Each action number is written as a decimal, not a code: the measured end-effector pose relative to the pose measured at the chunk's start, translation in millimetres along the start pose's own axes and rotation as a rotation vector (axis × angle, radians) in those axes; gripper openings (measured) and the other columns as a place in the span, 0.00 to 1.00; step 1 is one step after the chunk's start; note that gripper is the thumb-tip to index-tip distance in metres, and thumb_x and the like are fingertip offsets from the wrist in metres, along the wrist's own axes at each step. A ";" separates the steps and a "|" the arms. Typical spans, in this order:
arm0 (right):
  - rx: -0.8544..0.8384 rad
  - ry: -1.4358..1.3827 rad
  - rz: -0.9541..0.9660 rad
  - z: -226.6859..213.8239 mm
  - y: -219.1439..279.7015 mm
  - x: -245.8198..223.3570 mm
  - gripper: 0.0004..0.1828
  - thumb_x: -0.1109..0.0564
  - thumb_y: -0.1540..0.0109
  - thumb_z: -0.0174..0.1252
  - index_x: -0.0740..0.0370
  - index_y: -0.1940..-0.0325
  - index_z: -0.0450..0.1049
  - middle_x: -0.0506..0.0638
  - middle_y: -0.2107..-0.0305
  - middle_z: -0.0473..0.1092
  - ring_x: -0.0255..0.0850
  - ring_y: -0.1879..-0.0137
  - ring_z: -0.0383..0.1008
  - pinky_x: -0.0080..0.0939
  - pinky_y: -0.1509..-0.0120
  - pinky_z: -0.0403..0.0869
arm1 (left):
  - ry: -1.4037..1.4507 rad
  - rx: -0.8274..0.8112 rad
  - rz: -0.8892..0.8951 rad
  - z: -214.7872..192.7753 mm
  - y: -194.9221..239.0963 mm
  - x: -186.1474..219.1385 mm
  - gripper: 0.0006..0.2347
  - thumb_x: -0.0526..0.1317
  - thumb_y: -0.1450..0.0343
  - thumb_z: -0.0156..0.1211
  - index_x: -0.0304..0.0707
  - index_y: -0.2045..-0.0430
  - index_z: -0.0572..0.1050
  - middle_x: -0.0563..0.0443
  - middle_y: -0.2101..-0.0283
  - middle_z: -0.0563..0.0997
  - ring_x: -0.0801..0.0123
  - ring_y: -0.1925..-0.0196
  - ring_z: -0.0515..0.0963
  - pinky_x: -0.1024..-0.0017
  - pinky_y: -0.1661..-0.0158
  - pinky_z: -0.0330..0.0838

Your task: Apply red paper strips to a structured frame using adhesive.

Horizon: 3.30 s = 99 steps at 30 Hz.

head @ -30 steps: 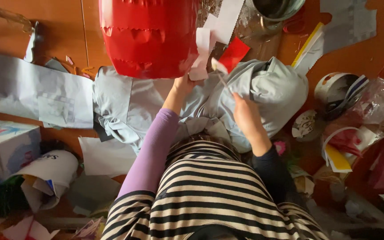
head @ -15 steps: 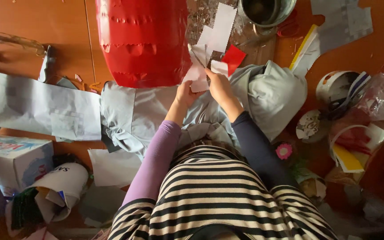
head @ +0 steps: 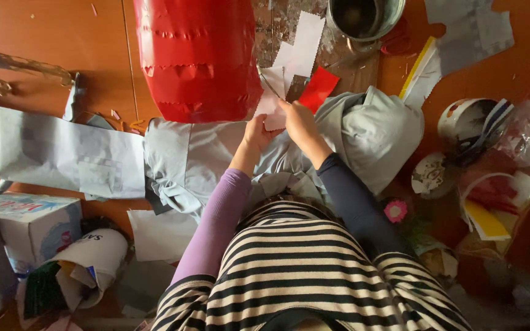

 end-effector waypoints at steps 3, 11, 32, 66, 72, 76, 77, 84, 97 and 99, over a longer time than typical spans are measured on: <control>0.113 0.036 0.025 -49.2 -14.9 4.4 0.20 0.64 0.39 0.55 0.56 0.43 0.77 0.60 0.66 0.74 0.58 0.56 0.75 0.56 0.54 0.72 | -0.034 -0.012 0.028 2.2 4.2 5.4 0.15 0.36 0.26 0.44 0.25 0.47 0.66 0.34 0.46 0.75 0.43 0.45 0.78 0.38 0.46 0.76; 0.548 0.235 0.139 -189.5 -40.4 33.1 0.18 0.61 0.39 0.61 0.58 0.44 0.79 0.64 0.63 0.71 0.62 0.58 0.73 0.57 0.56 0.70 | 0.022 -0.255 0.058 13.0 21.5 20.3 0.13 0.38 0.25 0.47 0.29 0.52 0.73 0.38 0.49 0.79 0.48 0.45 0.79 0.44 0.49 0.78; -0.127 -0.600 -0.271 -226.2 25.9 -135.5 0.28 0.58 0.44 0.66 0.58 0.40 0.71 0.49 0.52 0.75 0.40 0.46 0.77 0.44 0.39 0.74 | -1.509 0.069 1.256 228.7 287.1 74.6 0.05 0.36 0.30 0.65 0.37 0.64 0.79 0.42 0.65 0.83 0.52 0.64 0.83 0.62 0.64 0.77; 0.052 -1.357 -0.545 -325.1 -350.5 -227.7 0.06 0.57 0.26 0.51 0.60 0.54 0.71 0.43 0.63 0.71 0.30 0.58 0.69 0.34 0.50 0.70 | -0.465 -0.602 1.294 451.6 181.1 453.2 0.09 0.39 0.18 0.48 0.31 0.58 0.73 0.52 0.62 0.81 0.80 0.61 0.76 0.78 0.58 0.74; 0.122 -1.251 -0.510 -311.2 -352.0 -229.4 0.10 0.51 0.23 0.46 0.58 0.44 0.65 0.43 0.54 0.65 0.31 0.48 0.63 0.35 0.40 0.65 | -0.444 -0.654 1.275 445.9 165.7 457.9 0.07 0.37 0.17 0.49 0.31 0.57 0.72 0.51 0.59 0.80 0.79 0.58 0.76 0.78 0.54 0.74; 0.019 -1.068 -0.351 -306.1 -350.7 -233.7 0.33 0.36 0.27 0.29 0.56 0.26 0.57 0.49 0.35 0.63 0.39 0.30 0.63 0.42 0.26 0.62 | -0.450 -0.770 1.107 449.0 168.6 457.7 0.06 0.36 0.17 0.49 0.32 0.51 0.70 0.46 0.51 0.80 0.72 0.50 0.78 0.72 0.47 0.74; 0.022 -1.068 -0.351 -303.9 -352.1 -230.7 0.33 0.36 0.27 0.29 0.56 0.26 0.57 0.49 0.35 0.63 0.39 0.30 0.63 0.42 0.26 0.62 | -0.451 -0.772 1.105 449.6 171.9 456.3 0.06 0.36 0.17 0.49 0.32 0.51 0.70 0.46 0.51 0.80 0.72 0.50 0.78 0.72 0.47 0.74; 0.140 -0.913 -0.392 -276.6 -373.1 -203.7 0.41 0.33 0.27 0.27 0.69 0.27 0.61 0.61 0.34 0.66 0.46 0.29 0.66 0.44 0.25 0.63 | -0.646 -0.692 0.811 443.0 162.3 460.1 0.18 0.40 0.20 0.42 0.31 0.37 0.68 0.46 0.39 0.78 0.65 0.39 0.77 0.68 0.38 0.70; 0.070 -1.197 -0.485 -297.4 -386.0 -222.6 0.43 0.31 0.25 0.28 0.68 0.25 0.63 0.58 0.34 0.68 0.42 0.34 0.69 0.44 0.25 0.67 | -0.914 -0.375 1.537 447.3 221.6 406.3 0.28 0.55 0.16 0.28 0.30 0.28 0.58 0.38 0.26 0.63 0.60 0.23 0.60 0.65 0.25 0.52; 0.118 -1.098 -0.455 -290.7 -394.0 -215.8 0.42 0.32 0.24 0.27 0.69 0.25 0.64 0.60 0.36 0.71 0.43 0.36 0.72 0.45 0.27 0.69 | -0.906 -0.379 1.456 446.9 220.3 411.3 0.31 0.57 0.17 0.27 0.29 0.28 0.57 0.38 0.26 0.64 0.59 0.23 0.61 0.64 0.26 0.54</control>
Point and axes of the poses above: each hand's wrist, its own y-axis away from the middle knuckle, its own z-axis out of the palm, x = y × z, the point moved 2 cm from there along -y, towards the middle knuckle
